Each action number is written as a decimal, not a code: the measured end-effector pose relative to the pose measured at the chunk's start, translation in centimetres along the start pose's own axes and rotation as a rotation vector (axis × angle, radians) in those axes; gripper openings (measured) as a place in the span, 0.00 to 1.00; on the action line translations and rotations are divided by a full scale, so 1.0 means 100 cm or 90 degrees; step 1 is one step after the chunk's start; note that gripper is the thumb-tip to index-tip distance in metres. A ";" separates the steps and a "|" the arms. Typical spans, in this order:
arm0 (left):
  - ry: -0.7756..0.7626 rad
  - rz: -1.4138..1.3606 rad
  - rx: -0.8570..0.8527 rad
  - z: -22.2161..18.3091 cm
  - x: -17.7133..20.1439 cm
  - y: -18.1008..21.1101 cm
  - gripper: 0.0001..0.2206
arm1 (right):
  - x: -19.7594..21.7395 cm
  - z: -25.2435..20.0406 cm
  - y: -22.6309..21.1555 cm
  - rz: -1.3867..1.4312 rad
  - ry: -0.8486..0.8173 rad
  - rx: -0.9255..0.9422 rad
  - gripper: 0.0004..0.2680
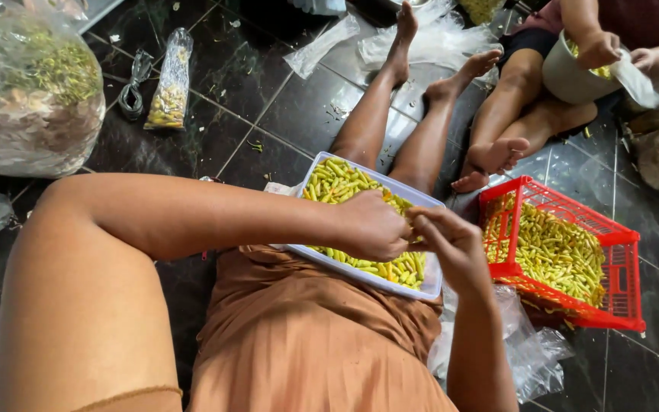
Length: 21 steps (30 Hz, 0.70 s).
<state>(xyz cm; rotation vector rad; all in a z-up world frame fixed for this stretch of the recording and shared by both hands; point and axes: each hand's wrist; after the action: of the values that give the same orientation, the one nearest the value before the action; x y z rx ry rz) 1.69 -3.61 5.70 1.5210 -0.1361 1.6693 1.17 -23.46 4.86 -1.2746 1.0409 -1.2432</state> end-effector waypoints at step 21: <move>-0.108 -0.375 0.258 -0.018 -0.029 -0.010 0.19 | -0.029 -0.078 0.069 -0.029 0.134 0.159 0.06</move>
<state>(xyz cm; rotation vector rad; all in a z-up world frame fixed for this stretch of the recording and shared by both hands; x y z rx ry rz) 0.63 -3.41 2.32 1.7774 0.5441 1.1323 -6.35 -22.03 -2.81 -0.9967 0.9728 -1.5167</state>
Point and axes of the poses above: each hand's wrist, its own z-axis towards the middle knuckle, its own x-axis out of the back of the hand, y = z × x, and after that the axes turned 14 degrees about y, right-handed
